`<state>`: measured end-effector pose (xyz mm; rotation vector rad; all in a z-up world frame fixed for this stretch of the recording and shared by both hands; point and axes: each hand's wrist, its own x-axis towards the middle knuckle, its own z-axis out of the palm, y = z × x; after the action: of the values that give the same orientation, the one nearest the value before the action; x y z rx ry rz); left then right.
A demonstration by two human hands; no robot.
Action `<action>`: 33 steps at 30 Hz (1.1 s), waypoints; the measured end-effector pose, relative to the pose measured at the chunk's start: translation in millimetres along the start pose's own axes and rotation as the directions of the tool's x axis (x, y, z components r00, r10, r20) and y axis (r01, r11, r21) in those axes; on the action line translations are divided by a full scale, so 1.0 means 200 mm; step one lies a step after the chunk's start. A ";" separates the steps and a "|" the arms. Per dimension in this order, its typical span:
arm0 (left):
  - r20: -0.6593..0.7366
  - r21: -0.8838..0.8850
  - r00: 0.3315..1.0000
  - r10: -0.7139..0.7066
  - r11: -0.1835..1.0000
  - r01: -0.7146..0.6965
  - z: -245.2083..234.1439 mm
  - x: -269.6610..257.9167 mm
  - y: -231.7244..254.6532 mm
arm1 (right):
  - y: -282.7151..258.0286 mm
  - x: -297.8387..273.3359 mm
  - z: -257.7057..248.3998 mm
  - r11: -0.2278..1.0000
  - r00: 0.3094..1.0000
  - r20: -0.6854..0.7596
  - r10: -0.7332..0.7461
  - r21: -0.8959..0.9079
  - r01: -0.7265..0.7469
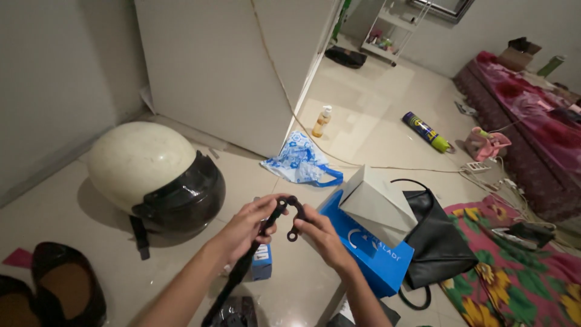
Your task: Assembling a 2-in-1 phone holder from its packaging.
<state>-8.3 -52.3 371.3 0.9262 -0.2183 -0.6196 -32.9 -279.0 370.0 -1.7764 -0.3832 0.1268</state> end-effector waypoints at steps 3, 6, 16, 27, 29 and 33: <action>0.021 0.002 0.999 0.025 1.000 -0.025 0.04 -0.01 0.04 | -0.05 0.00 0.01 0.985 1.000 0.001 0.023 0.170 -0.023; 0.029 0.003 0.999 0.023 1.000 -0.023 0.03 0.00 0.02 | -0.08 -0.01 0.00 0.987 1.000 0.009 -0.016 0.162 0.015; -0.010 0.050 1.000 -0.024 0.998 0.025 -0.02 0.05 -0.06 | -0.04 0.01 0.00 0.992 0.997 0.009 0.076 0.101 -0.076; -0.122 -0.056 0.988 0.100 0.993 -0.107 0.06 0.10 -0.07 | 0.09 0.10 0.06 0.887 0.890 -0.442 0.117 0.449 0.107; -0.128 -0.035 0.985 0.113 0.992 -0.118 0.06 0.11 -0.08 | 0.04 0.10 0.09 0.892 0.877 -0.460 0.136 0.442 0.094; -0.080 -0.104 0.991 0.104 0.988 -0.112 0.06 0.10 -0.08 | 0.10 0.11 0.09 0.888 0.863 -0.494 0.101 0.436 0.146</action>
<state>-3.4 -79.6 362.7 0.8258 -0.1656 -0.4906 -12.7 -259.0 348.7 -1.2621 0.0177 -0.2524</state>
